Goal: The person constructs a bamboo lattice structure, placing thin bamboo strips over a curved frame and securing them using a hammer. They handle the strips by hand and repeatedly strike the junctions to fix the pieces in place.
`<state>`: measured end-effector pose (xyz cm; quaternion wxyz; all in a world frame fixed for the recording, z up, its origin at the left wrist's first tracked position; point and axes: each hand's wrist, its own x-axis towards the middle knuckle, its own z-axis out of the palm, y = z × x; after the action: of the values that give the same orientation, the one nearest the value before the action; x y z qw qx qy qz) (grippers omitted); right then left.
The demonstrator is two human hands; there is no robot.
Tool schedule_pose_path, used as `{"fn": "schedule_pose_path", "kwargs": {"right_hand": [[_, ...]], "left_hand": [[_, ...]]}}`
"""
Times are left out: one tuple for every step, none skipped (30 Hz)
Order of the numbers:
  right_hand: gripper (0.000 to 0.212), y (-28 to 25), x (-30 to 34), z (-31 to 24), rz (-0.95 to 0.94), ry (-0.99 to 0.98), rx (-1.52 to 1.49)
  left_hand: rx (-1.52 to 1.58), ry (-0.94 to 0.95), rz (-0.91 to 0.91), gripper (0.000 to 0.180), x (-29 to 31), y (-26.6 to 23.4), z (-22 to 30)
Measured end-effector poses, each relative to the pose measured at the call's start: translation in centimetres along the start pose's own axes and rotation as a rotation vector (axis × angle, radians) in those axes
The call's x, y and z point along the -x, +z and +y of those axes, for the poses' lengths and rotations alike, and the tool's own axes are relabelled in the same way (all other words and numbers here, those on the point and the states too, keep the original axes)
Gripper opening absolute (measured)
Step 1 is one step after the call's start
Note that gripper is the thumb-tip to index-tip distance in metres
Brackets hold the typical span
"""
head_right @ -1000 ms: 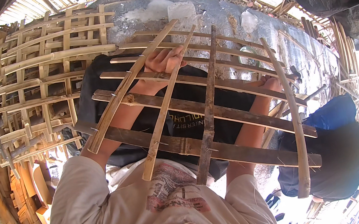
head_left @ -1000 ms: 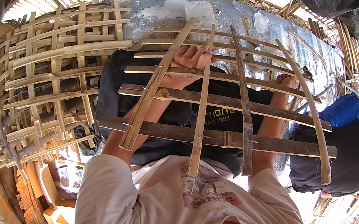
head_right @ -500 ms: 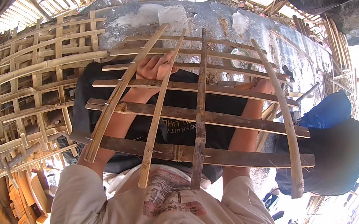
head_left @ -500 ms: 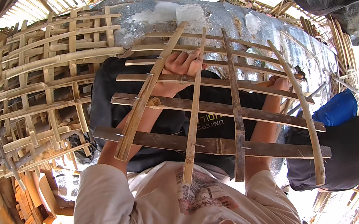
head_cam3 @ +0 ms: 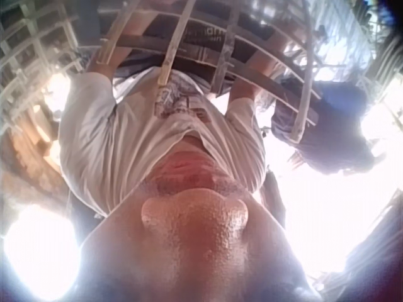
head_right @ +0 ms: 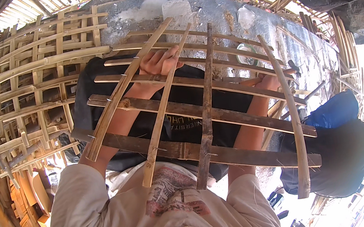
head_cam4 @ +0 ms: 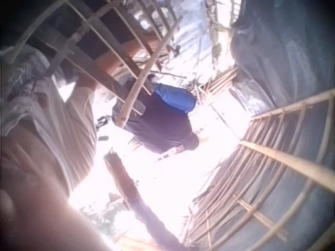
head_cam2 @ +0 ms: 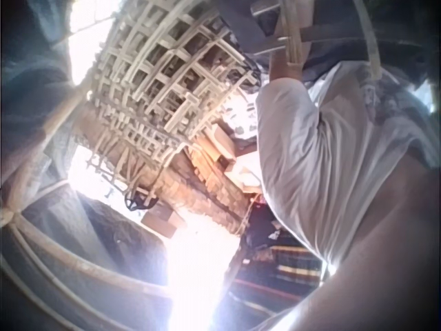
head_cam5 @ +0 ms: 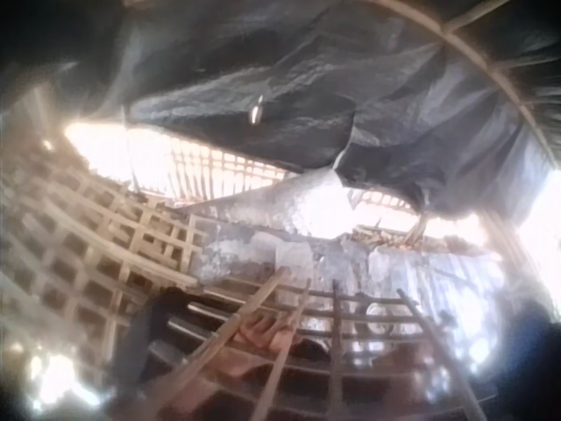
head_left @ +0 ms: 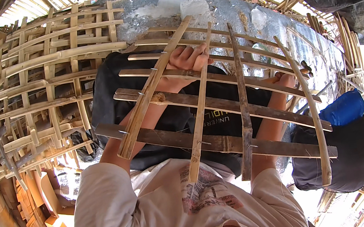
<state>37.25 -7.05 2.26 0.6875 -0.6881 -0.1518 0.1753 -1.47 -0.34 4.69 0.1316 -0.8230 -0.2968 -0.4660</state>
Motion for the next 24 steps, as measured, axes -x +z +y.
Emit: {"fn": "schedule_pose_path", "kwargs": {"right_hand": [[0.032, 0.12, -0.01, -0.04, -0.004, -0.002, 0.002], [0.032, 0.12, 0.12, 0.0, -0.005, -0.003, 0.002], [0.032, 0.07, 0.15, -0.06, -0.008, -0.003, 0.005], [0.032, 0.04, 0.21, -0.04, -0.008, -0.003, 0.005], [0.032, -0.03, 0.25, -0.05, -0.009, -0.003, 0.012], [0.031, -0.1, 0.36, 0.02, -0.012, -0.004, 0.011], [0.031, -0.19, 0.32, -0.04, -0.014, -0.004, 0.017], [0.031, -0.25, 0.38, 0.02, -0.015, -0.002, 0.021], [0.031, -0.29, 0.35, 0.01, -0.016, -0.004, 0.023], [0.031, -0.25, 0.4, -0.02, -0.018, -0.003, 0.021], [0.031, -0.2, 0.44, 0.0, -0.02, -0.005, 0.027], [0.031, -0.22, 0.5, -0.05, -0.023, -0.006, 0.029], [0.031, -0.35, 0.44, -0.12, -0.021, -0.007, 0.027], [0.031, -0.34, 0.43, -0.08, -0.023, -0.004, 0.031], [0.031, -0.37, 0.46, -0.04, -0.025, -0.005, 0.031], [0.031, -0.41, 0.45, -0.05, -0.026, -0.004, 0.033], [0.031, -0.39, 0.45, -0.03, -0.026, -0.005, 0.035], [0.031, -0.46, 0.48, -0.04, -0.026, -0.006, 0.036], [0.031, -0.49, 0.43, -0.06, -0.024, -0.006, 0.04], [0.031, -0.52, 0.46, -0.04, -0.025, -0.003, 0.035], [0.031, -0.6, 0.37, -0.07, -0.025, -0.005, 0.037], [0.031, -0.6, 0.47, -0.08, -0.028, -0.008, 0.038], [0.031, -0.59, 0.5, -0.15, -0.029, -0.005, 0.04], [0.031, -0.56, 0.57, -0.19, -0.031, -0.008, 0.038]], "left_hand": [[-0.001, -0.003, -0.002, 0.037, 0.1, -0.03, -0.03], [-0.001, -0.006, 0.0, 0.036, 0.21, -0.04, -0.07], [0.0, -0.009, 0.002, 0.035, 0.31, -0.05, -0.09], [0.0, -0.012, 0.0, 0.035, 0.36, -0.03, -0.1], [-0.014, -0.003, 0.004, 0.035, 0.42, 0.0, -0.1], [-0.029, 0.006, 0.007, 0.034, 0.46, 0.04, -0.12], [-0.029, 0.001, 0.003, 0.034, 0.49, 0.05, -0.1], [-0.039, 0.009, 0.005, 0.034, 0.49, 0.1, -0.13], [-0.049, 0.016, 0.007, 0.034, 0.48, 0.15, -0.18], [-0.04, 0.027, 0.015, 0.034, 0.32, 0.08, -0.32], [-0.042, 0.022, 0.01, 0.034, 0.23, 0.05, -0.41], [-0.064, 0.033, 0.029, 0.03, 0.1, -0.01, -0.46], [-0.083, 0.047, 0.048, 0.028, 0.05, 0.15, -0.45], [-0.088, 0.038, 0.047, 0.029, 0.04, 0.23, -0.34], [-0.089, 0.036, 0.045, 0.029, 0.14, 0.15, -0.31], [-0.056, 0.034, 0.039, 0.031, 0.19, 0.11, -0.22], [-0.022, 0.032, 0.033, 0.036, 0.2, 0.08, -0.16], [-0.02, 0.032, 0.033, 0.036, 0.16, 0.09, -0.13], [-0.018, 0.032, 0.033, 0.036, 0.19, 0.1, -0.12], [-0.016, 0.032, 0.032, 0.036, 0.21, 0.13, -0.12], [-0.015, 0.032, 0.031, 0.036, 0.23, 0.15, -0.13], [-0.021, 0.035, 0.025, 0.035, 0.27, 0.08, -0.18], [-0.028, 0.038, 0.018, 0.035, 0.3, 0.01, -0.2], [-0.028, 0.038, 0.02, 0.035, 0.33, -0.04, -0.19]]}}
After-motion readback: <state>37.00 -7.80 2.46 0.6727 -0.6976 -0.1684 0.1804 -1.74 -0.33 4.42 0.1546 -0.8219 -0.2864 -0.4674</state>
